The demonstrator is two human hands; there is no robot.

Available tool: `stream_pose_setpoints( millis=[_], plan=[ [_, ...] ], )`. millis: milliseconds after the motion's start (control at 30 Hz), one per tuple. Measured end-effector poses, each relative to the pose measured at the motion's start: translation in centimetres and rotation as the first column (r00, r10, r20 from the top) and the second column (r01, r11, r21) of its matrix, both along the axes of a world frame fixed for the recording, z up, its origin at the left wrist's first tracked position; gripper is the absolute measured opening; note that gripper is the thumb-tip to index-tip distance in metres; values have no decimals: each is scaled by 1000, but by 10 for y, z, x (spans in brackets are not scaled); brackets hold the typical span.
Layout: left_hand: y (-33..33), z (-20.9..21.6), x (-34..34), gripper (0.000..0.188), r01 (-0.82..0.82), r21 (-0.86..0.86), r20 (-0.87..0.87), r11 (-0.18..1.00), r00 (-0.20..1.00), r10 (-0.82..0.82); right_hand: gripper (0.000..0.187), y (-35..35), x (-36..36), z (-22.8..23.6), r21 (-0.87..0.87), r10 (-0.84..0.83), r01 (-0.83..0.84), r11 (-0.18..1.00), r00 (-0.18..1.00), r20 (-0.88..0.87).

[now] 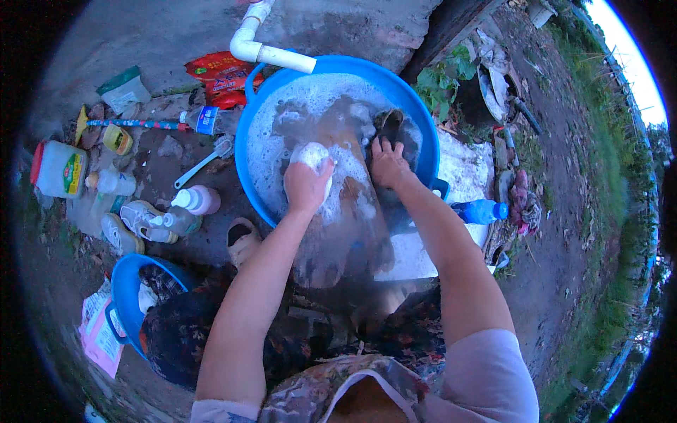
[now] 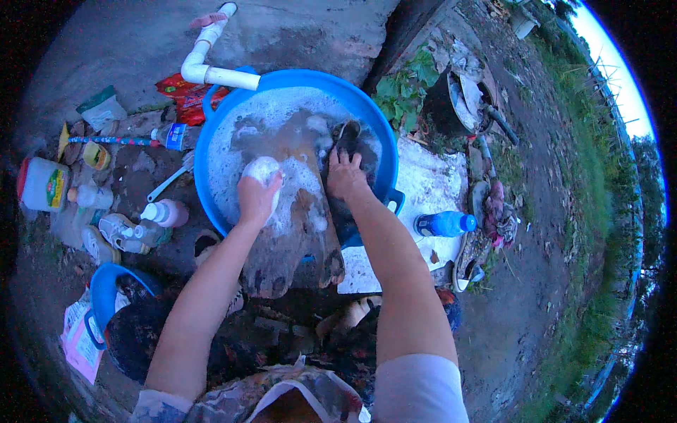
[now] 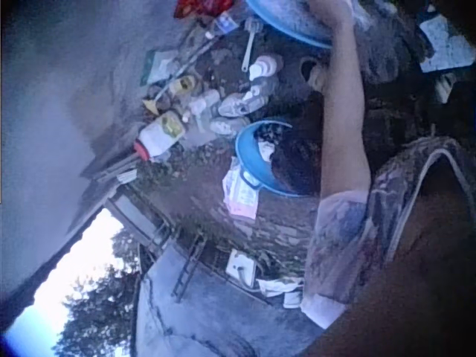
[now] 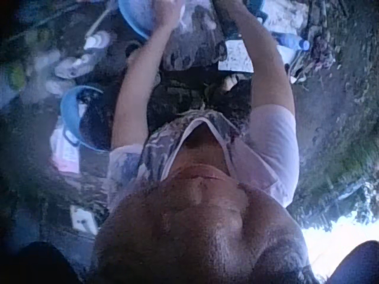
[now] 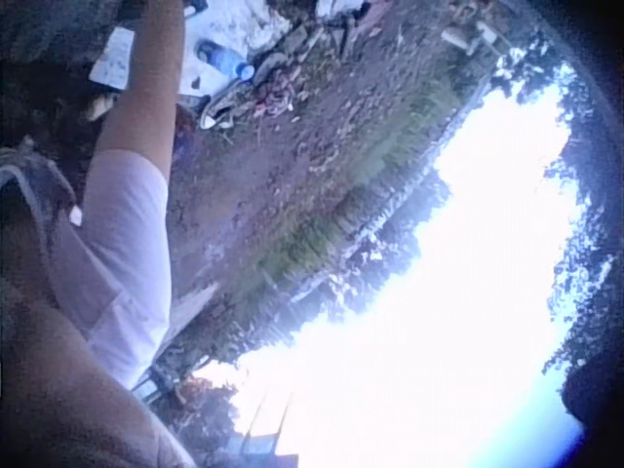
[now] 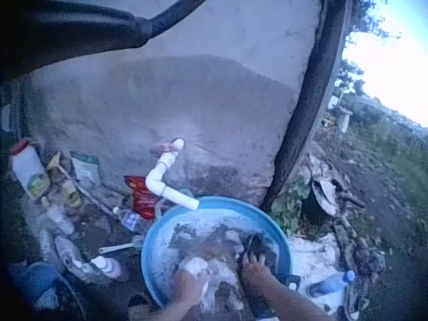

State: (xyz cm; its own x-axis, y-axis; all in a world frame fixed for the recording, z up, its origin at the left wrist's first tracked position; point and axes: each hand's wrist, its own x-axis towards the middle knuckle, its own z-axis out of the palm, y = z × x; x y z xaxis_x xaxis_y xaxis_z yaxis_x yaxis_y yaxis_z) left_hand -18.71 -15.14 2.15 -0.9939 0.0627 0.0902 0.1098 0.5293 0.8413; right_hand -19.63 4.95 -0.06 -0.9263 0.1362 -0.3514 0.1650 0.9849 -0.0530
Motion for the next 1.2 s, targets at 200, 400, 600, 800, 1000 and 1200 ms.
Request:
stream_pose_setpoints(
  millis=[200, 400, 600, 800, 1000, 1200],
  plan=[
    [1, -7, 5, 29, -39, 15, -189, 999, 981, 41, 42, -18, -14, -3, 240, 251, -401, 884, 841, 479],
    [4, -2, 6, 31, 9, 61, -62, 998, 998, -6, 53, 12, -14, -85, 164, 78, -113, 980, 975, 207],
    [1, 8, -9, 29, -245, 756, 371, 608, 924, -89, 42, 2, -6, 43, -230, -120, 44, 972, 938, -327],
    [1, -1, -24, 25, -514, 858, 475, -2, 794, -380, 40, -116, 26, 61, -853, -416, -122, 508, 832, -367],
    [38, 25, 22, 42, -569, 820, 505, 61, 669, -544, 44, -92, 13, 54, -882, -684, 150, 448, 692, -230],
    [11, -24, -1, 34, -286, 958, 229, -10, 786, -574, 39, -147, 43, 49, -693, -452, -106, 713, 686, -571]
  ],
)
